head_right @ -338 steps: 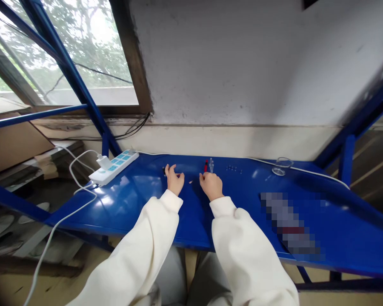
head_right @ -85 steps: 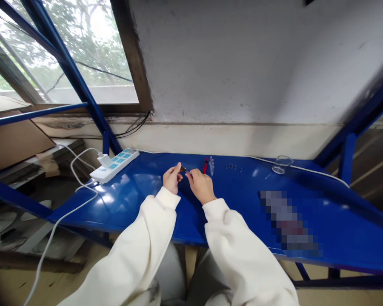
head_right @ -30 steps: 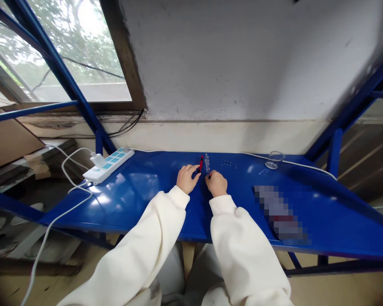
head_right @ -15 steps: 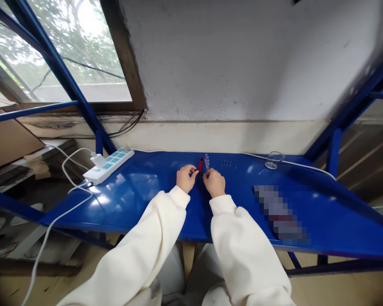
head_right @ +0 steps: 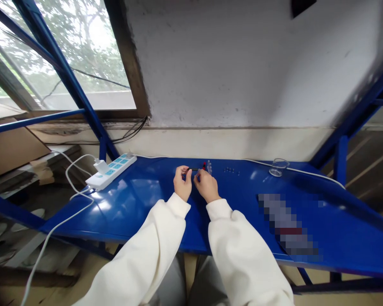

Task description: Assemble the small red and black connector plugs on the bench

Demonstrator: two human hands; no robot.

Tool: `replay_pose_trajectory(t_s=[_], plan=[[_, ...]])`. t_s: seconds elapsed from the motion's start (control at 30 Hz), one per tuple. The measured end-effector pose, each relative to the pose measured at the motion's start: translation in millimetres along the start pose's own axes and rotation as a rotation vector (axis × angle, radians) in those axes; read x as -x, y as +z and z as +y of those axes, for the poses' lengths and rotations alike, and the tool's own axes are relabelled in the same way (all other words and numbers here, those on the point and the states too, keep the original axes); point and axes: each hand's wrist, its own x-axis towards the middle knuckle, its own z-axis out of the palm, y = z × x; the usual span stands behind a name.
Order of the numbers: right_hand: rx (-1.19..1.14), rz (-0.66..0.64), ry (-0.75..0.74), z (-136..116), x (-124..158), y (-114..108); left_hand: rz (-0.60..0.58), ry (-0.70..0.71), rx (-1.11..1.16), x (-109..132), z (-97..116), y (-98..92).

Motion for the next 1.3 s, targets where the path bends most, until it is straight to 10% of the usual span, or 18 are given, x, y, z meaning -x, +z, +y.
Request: replay_pose_trajectory(t_s=[0.63, 1.3], plan=[[0.068, -0.295, -0.063, -3, 9, 0, -0.018, 0.096, -0.010, 0, -4, -0.1], [0.080, -0.314, -0.097, -2, 13, -3, -0.129, 0.165, -0.109, 0, -2, -1.2]])
